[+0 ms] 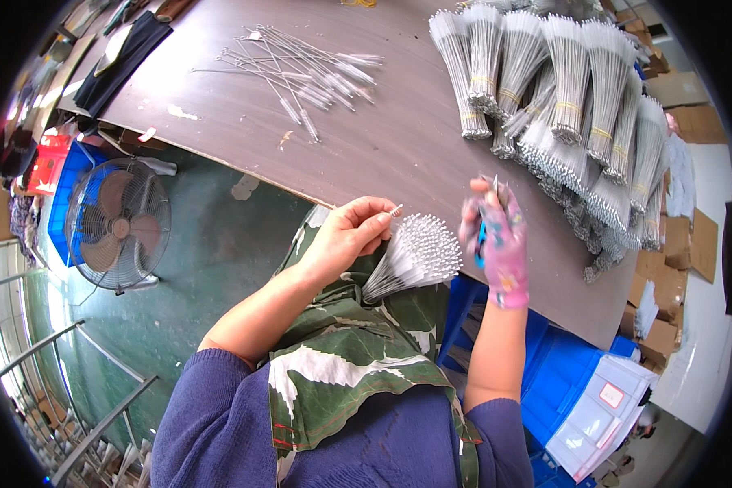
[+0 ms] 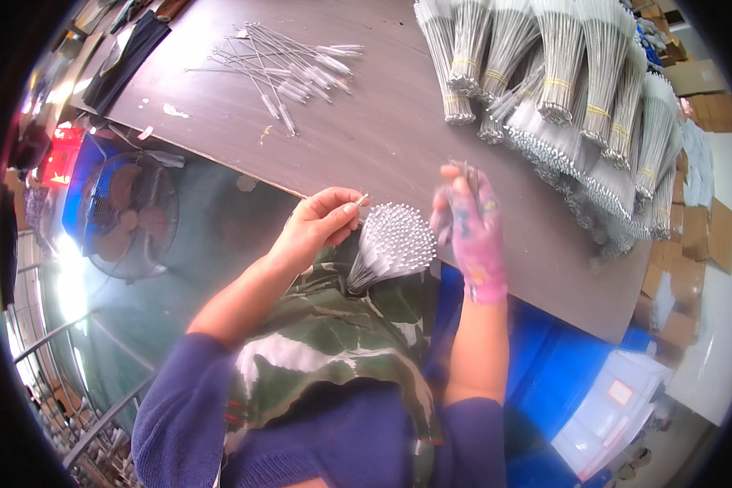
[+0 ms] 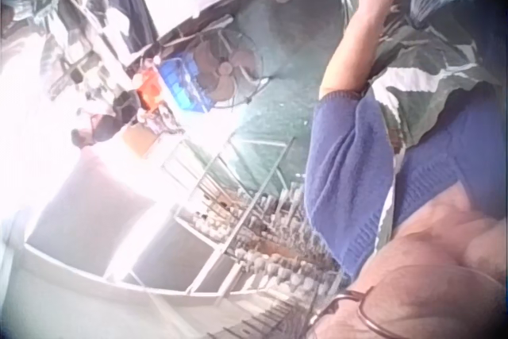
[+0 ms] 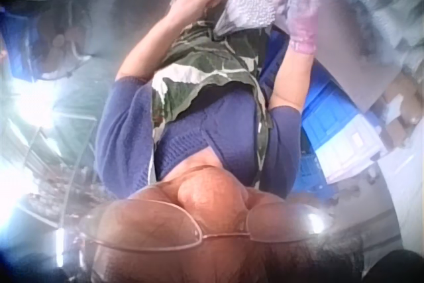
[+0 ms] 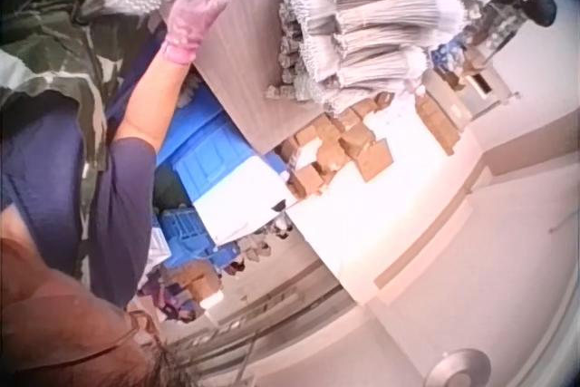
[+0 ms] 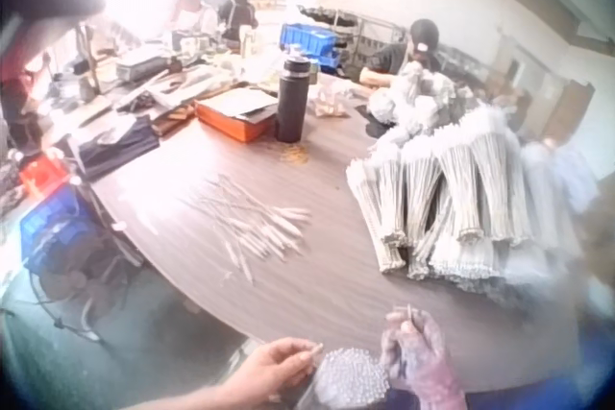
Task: Trimming and organizing bundles of plastic brush bristles at a manufacturing workstation using pliers.
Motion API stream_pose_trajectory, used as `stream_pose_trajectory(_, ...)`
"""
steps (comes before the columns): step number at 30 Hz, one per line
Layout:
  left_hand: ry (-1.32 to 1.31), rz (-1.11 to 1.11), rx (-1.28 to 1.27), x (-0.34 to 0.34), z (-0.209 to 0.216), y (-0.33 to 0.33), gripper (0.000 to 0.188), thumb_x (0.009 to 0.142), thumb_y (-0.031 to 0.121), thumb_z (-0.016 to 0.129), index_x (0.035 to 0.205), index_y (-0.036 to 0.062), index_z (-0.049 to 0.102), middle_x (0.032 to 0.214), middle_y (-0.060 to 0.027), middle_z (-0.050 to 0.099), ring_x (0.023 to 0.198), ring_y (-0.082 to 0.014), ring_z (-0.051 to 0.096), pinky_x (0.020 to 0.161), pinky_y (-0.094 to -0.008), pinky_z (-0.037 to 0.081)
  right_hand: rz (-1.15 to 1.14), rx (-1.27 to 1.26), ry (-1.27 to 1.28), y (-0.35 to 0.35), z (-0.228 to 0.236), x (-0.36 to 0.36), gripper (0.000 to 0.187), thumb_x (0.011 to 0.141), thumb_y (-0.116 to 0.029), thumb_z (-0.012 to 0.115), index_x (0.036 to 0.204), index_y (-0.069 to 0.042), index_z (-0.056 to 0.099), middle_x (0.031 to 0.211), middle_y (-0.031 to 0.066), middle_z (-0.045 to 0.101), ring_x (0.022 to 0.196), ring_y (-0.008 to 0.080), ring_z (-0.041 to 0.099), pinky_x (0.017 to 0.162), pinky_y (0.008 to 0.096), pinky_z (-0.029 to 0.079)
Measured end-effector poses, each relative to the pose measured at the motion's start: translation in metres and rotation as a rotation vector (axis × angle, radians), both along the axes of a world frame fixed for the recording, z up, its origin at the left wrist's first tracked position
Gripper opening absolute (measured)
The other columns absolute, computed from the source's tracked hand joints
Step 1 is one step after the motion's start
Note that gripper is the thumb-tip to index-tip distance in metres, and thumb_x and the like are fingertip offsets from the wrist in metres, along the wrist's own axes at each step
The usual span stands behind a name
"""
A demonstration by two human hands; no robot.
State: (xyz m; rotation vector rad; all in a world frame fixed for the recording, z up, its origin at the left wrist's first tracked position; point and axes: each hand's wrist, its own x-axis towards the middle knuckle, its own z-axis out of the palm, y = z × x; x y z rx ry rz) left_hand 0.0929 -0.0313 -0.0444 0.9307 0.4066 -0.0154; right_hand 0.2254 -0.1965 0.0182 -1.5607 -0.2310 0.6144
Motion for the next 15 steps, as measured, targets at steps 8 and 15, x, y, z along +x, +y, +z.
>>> stream_pose_trajectory(8, -0.014, -0.148, 0.005, -0.023, 0.042, 0.004, 0.021, 0.093, 0.017, 0.048, 0.106, 0.0039, 0.056, 0.076, 0.0058, 0.051, 0.067, -0.0005, 0.042, 0.059, -0.0148, 0.035, 0.348, 0.054, 0.501, -0.004, 0.037, -0.069, 0.025, 0.09, -0.031, 0.049, 0.087, -0.006, 0.056, 0.065, 0.0032, 0.055, 0.049, 0.0091, 0.052, 0.042, 0.0181, 0.038)
stream_pose_trajectory(15, -0.076, -0.148, 0.096, -0.03, 0.044, -0.006, 0.025, 0.091, 0.014, 0.05, 0.111, -0.0004, 0.056, 0.096, -0.0021, 0.06, 0.093, -0.0079, 0.051, 0.083, -0.0239, 0.042, 0.354, -0.036, 0.618, 0.003, 0.037, -0.077, 0.025, 0.091, -0.031, 0.047, 0.087, -0.008, 0.056, 0.066, 0.0023, 0.055, 0.049, 0.0073, 0.051, 0.042, 0.0172, 0.038)
